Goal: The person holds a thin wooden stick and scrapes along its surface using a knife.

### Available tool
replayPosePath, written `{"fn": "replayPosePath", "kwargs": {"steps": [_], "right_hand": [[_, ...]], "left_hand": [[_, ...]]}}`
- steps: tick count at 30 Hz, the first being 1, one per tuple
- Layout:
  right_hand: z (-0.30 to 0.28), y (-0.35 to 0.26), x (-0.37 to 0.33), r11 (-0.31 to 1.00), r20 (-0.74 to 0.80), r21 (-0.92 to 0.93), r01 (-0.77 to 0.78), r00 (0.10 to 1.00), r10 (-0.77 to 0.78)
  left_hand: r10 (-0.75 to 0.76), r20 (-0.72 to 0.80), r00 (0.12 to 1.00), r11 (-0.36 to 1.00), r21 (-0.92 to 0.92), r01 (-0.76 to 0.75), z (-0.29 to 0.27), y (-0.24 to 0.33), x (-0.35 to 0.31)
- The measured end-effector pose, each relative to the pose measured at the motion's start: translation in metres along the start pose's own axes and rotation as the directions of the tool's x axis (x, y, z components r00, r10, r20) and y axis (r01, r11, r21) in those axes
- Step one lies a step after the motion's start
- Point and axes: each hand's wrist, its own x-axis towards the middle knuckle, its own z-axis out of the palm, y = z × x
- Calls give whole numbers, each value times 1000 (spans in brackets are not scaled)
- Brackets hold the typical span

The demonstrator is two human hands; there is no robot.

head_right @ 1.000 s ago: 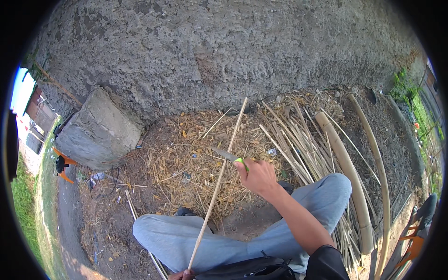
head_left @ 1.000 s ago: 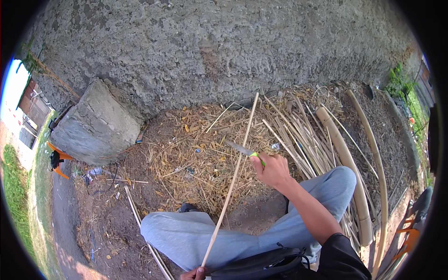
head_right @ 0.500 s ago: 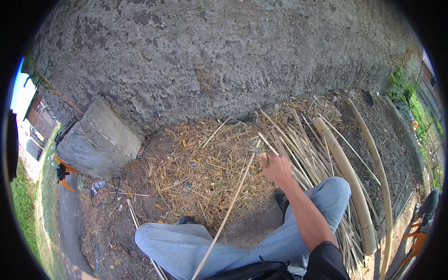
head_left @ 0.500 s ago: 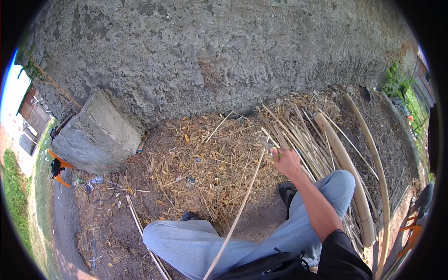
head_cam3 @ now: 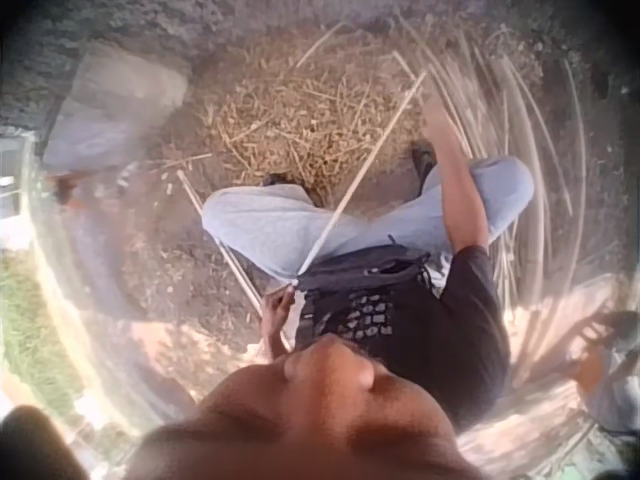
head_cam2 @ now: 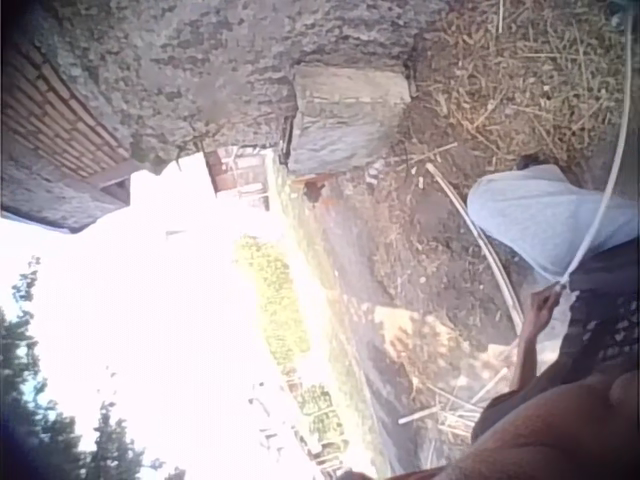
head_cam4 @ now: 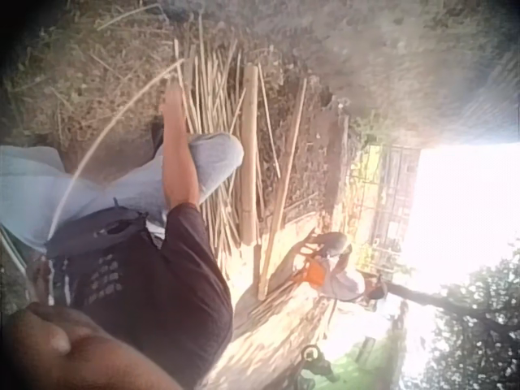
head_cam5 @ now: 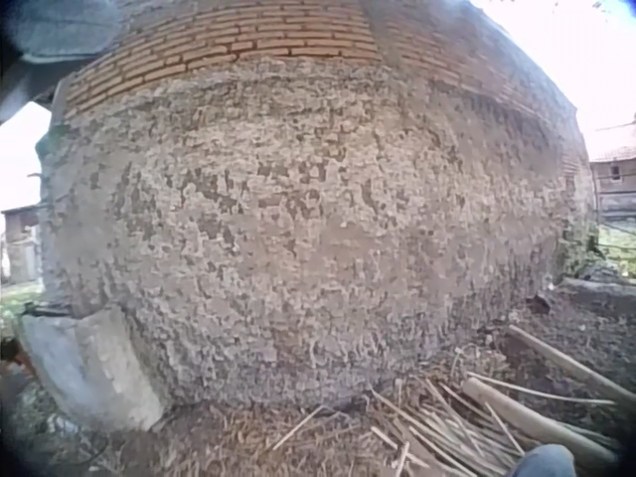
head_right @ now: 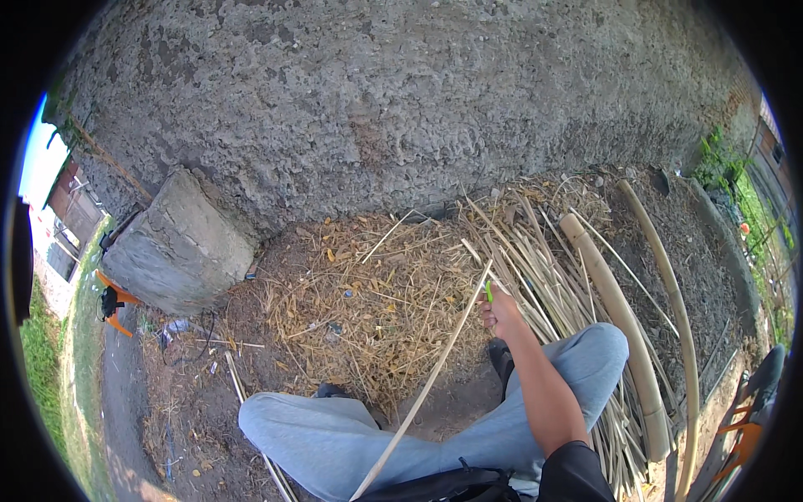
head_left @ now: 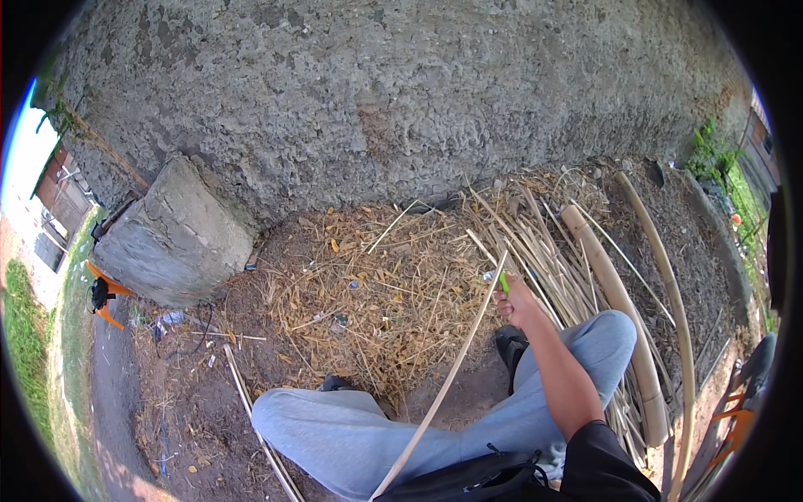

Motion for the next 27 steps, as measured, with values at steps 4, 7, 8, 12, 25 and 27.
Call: {"fn": "replayPosePath", "kwargs": {"steps": [4,7,8,12,25,27], "right_hand": [[33,14,-32,987,81,-155,41,996,-29],[54,21,-57,969,138,-234,82,989,-51],[62,21,-74,943,160,-304,139,983,-93],[79,38,-108,851,211,-449,273,958,-196],[118,87,-143,805,308,-431,409,905,-294],[127,88,-145,903,280,-250,350,919,-278]], "left_hand": [[60,-124,990,996,-53,-67,5,38,7],[139,-199,970,983,145,-112,8,37,25],[158,-241,958,977,177,-116,11,43,30],[119,-257,959,960,275,-46,21,49,54],[235,-242,942,970,121,-211,31,69,86],[355,-181,917,899,337,-281,26,79,94]]}}
